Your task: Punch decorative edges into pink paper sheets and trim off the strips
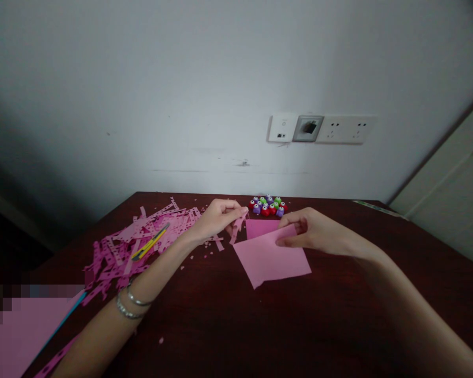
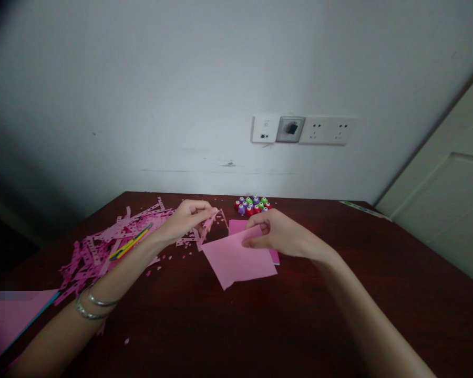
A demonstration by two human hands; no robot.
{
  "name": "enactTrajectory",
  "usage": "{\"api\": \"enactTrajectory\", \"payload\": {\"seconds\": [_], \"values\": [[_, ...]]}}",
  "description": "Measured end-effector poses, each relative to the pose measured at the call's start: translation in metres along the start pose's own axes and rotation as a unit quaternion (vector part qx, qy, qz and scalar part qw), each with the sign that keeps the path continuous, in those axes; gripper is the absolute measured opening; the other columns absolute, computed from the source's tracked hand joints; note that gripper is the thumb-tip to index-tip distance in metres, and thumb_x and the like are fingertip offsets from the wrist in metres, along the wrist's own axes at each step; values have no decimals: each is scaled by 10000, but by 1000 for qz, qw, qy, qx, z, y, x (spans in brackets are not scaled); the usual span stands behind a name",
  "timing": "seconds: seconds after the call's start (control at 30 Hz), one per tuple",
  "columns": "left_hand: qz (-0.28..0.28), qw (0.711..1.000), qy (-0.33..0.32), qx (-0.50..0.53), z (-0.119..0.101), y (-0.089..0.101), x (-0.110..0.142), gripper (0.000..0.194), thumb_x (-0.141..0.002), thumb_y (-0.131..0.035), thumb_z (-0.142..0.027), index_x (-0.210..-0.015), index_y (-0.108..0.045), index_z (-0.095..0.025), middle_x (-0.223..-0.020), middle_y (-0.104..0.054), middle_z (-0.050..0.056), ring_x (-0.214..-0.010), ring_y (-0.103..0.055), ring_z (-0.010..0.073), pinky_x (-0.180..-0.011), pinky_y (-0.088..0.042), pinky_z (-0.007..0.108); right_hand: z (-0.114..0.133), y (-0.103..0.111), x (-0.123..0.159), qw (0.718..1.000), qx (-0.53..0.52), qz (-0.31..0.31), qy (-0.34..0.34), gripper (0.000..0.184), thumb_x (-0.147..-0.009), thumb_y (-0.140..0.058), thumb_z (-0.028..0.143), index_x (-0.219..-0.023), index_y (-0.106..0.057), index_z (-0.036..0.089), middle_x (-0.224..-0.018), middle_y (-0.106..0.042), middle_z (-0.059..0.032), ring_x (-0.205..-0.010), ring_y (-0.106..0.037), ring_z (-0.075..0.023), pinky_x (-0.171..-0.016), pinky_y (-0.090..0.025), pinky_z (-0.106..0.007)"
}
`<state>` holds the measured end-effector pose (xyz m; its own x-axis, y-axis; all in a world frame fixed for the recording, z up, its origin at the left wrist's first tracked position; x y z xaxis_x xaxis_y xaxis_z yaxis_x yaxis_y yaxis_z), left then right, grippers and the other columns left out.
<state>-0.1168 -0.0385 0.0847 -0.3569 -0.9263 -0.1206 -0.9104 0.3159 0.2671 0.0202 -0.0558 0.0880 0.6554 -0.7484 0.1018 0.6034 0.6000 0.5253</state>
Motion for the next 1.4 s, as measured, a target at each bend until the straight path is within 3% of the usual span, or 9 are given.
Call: {"api": "enactTrajectory", "payload": {"seconds": [0.43, 0.53, 0.67, 0.77, 0.83, 0.93, 1.07, 1.23, 1.4], "values": [[-98, 992, 67, -30, 32, 44, -6, 286, -762, -558, -408, -614, -518, -168, -519, -510, -19, -430, -488, 75, -439, -385, 213, 7, 47, 24, 991, 75, -109, -15, 306, -666, -651, 465, -794, -677, 189, -697, -668, -23, -620, -598, -152, -541, -440, -252], [-135, 983, 64, -107, 31, 60, -6, 269, -757, -547, -401, -628, -559, -165, -503, -508, -24, -437, -465, 73, -437, -345, 198, 3, 56, 28, 988, 67, -136, -24, 318, -659, -658, 480, -795, -675, 193, -708, -673, -29, -632, -606, -163, -545, -449, -263], [-97, 948, 81, -293, 37, 77, -4, 244, -714, -566, -339, -546, -563, -162, -460, -524, -4, -452, -483, 96, -463, -337, 206, -4, 68, 29, 984, 13, -180, -12, 295, -651, -681, 473, -783, -652, 211, -717, -670, -37, -642, -611, -184, -556, -459, -290], [-126, 920, 45, -369, 31, 90, -2, 183, -654, -630, -333, -615, -607, -156, -610, -619, 42, -613, -567, 144, -545, -382, 220, -7, 75, 27, 976, -38, -214, 13, 283, -653, -685, 473, -770, -625, 222, -747, -666, -56, -680, -615, -206, -588, -477, -316], [-113, 941, -7, -319, 20, 79, -2, 275, -689, -622, -386, -824, -640, -147, -844, -664, 85, -795, -596, 175, -652, -423, 238, -9, 78, 26, 969, -69, -235, 28, 308, -658, -681, 480, -800, -610, 215, -774, -662, -70, -708, -617, -215, -624, -494, -332], [-7, 984, -80, -160, -1, 35, -1, 416, -807, -505, -432, -1100, -563, -143, -1104, -607, 128, -993, -563, 181, -808, -433, 275, -10, 78, 22, 959, -121, -253, 46, 353, -663, -678, 478, -852, -584, 195, -812, -655, -75, -745, -621, -208, -681, -514, -342], [43, 990, -131, -30, -28, -7, 10, 447, -771, -565, -445, -1079, -566, -121, -1074, -614, 137, -968, -579, 179, -847, -444, 306, -11, 74, 18, 951, -161, -259, 57, 338, -670, -682, 453, -852, -557, 198, -885, -650, -75, -794, -620, -196, -739, -516, -341], [-39, 993, -110, -16, -33, -4, 16, 243, -809, -541, -336, -898, -640, -133, -921, -662, 81, -850, -610, 140, -815, -475, 296, -10, 66, 16, 963, -150, -222, 40, 371, -659, -690, 457, -876, -558, 186, -850, -666, -72, -758, -631, -191, -688, -509, -317], [50, 998, -40, -19, -25, -12, 18, 232, -803, -542, -315, -846, -663, -123, -796, -674, 70, -717, -623, 128, -673, -510, 260, -5, 40, 14, 989, -107, -97, -12, 494, -634, -712, 457, -1015, -584, 170, -855, -692, -80, -757, -646, -217, -660, -505, -326]]}}
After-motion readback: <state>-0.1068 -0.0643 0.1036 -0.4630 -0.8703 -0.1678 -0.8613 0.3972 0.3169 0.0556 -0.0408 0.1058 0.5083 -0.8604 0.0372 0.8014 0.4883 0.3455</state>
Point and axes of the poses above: each hand's wrist, its own x-axis away from the middle knuckle, its own y-axis out of the back of the hand, z = x × y, the point moved 10 cm from there along -x, towards the middle knuckle
